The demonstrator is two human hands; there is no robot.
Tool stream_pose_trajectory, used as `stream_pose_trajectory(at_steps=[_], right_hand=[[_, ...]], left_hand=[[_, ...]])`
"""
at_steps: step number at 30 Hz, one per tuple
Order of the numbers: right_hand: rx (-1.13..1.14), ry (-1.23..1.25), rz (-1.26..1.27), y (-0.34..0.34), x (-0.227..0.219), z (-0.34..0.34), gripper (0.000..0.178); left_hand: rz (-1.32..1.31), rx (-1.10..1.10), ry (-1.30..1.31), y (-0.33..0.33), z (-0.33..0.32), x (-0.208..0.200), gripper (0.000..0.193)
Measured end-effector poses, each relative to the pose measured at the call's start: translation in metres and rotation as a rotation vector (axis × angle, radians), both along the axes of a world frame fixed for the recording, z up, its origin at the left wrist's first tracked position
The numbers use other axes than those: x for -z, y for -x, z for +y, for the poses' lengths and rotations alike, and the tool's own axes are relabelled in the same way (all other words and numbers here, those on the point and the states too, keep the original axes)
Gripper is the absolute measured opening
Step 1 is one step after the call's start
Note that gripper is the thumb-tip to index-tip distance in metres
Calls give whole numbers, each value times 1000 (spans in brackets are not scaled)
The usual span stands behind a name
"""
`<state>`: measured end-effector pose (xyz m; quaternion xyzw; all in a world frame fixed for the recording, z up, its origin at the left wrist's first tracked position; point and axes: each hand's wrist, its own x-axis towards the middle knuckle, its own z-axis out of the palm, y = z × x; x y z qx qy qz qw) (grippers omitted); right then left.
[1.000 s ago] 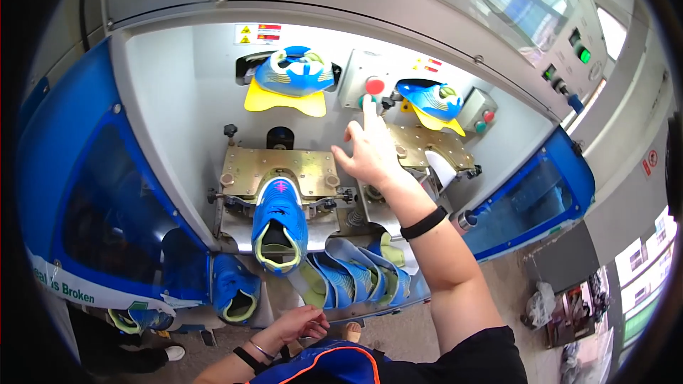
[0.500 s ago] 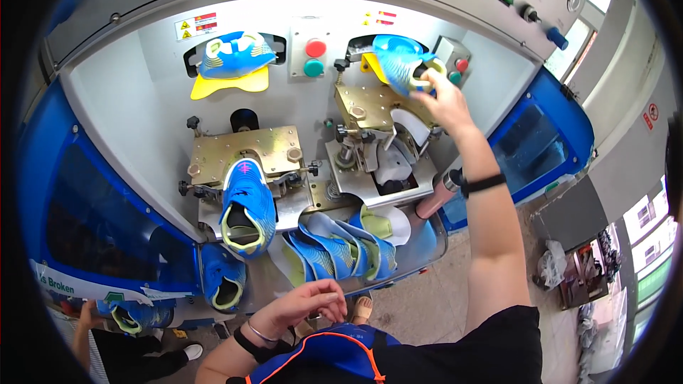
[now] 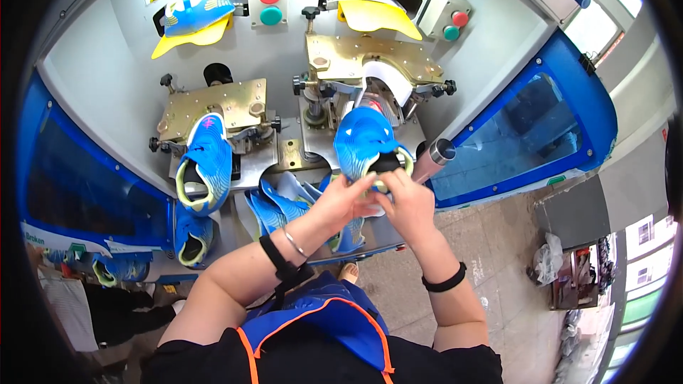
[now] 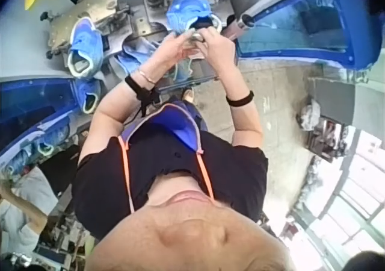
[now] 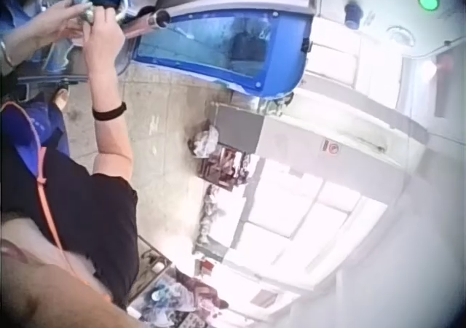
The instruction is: Operate a shoe-lasting machine to shape shoe uppers.
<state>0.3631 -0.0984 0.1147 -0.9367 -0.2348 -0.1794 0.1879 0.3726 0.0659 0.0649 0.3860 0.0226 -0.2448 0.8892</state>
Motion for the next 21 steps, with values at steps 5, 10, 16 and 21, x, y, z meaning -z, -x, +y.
stream_pose_trajectory(at_steps=[5, 10, 16, 21], right_hand=[[-50, -94, -221, -39, -19, -8, 38], [-44, -1, -264, -85, -10, 2, 51], [-79, -99, 32, -106, 7, 2, 43], [-109, -108, 17, -109, 7, -1, 40]], left_hand=[[29, -136, 39, -32, -18, 9, 47], [44, -117, -3, -34, -26, 14, 56], [115, -190, 24, -34, -38, 13, 53], [66, -228, 42, -31, -44, 8, 50]])
